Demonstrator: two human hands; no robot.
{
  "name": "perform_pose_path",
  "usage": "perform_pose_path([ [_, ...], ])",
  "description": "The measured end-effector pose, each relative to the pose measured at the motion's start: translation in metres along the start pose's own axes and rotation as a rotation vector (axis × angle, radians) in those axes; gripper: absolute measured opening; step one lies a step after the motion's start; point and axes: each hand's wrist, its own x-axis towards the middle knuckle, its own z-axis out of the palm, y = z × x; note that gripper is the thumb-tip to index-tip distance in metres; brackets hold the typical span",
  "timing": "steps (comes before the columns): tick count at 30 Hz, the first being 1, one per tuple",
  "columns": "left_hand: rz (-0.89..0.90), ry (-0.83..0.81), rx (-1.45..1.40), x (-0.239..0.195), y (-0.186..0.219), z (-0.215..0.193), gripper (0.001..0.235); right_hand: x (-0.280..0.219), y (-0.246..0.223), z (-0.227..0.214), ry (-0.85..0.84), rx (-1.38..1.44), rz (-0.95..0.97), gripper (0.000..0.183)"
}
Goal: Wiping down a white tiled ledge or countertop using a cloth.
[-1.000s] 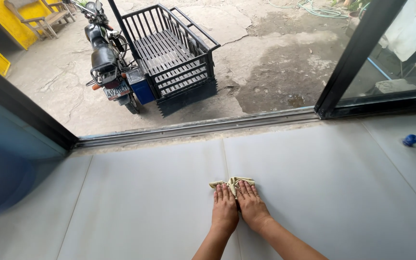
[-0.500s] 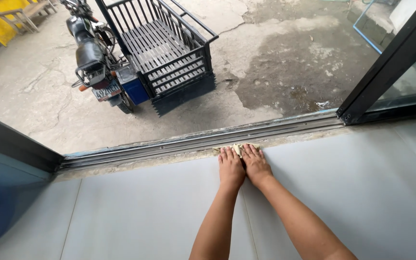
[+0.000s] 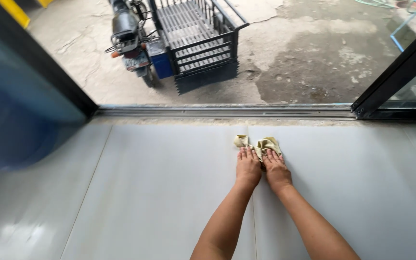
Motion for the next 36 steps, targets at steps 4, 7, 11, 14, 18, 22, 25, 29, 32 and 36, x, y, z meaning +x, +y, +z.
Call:
perform_pose_path([
  [4,0.011,0.008,0.008,-0.060,0.011,-0.005,0.058,-0.053,-0.020,-0.040,0.004,0.013,-0.049,0.049],
  [7,0.043,-0.012,0.007,-0.117,0.034,-0.014,0.057,-0.108,-0.031,-0.076,-0.050,0.055,-0.040,0.047],
  [11,0.079,-0.012,0.047,-0.196,0.062,-0.021,0.057,-0.186,-0.041,-0.104,-0.045,0.075,-0.076,0.044],
  [14,0.116,-0.015,0.056,-0.261,0.081,-0.034,0.057,-0.249,-0.050,-0.128,-0.032,0.103,-0.110,0.046],
  [18,0.159,-0.026,0.013,-0.354,0.107,-0.048,0.058,-0.336,-0.065,-0.163,-0.025,0.142,-0.159,0.049],
  [22,0.175,-0.029,-0.002,-0.435,0.131,-0.059,0.058,-0.413,-0.080,-0.194,-0.044,0.147,-0.173,0.050],
  [25,0.189,-0.050,-0.001,-0.469,0.144,-0.060,0.059,-0.449,-0.084,-0.203,-0.042,0.172,-0.183,0.049],
  [29,0.163,-0.070,0.023,-0.477,0.156,-0.058,0.060,-0.456,-0.087,-0.215,-0.118,0.147,-0.174,0.050],
  [32,0.150,-0.089,0.073,-0.462,0.157,-0.058,0.061,-0.444,-0.084,-0.198,-0.157,0.144,-0.149,0.051],
  [36,0.178,-0.107,0.074,-0.431,0.149,-0.054,0.063,-0.422,-0.077,-0.178,-0.133,0.122,-0.140,0.051],
])
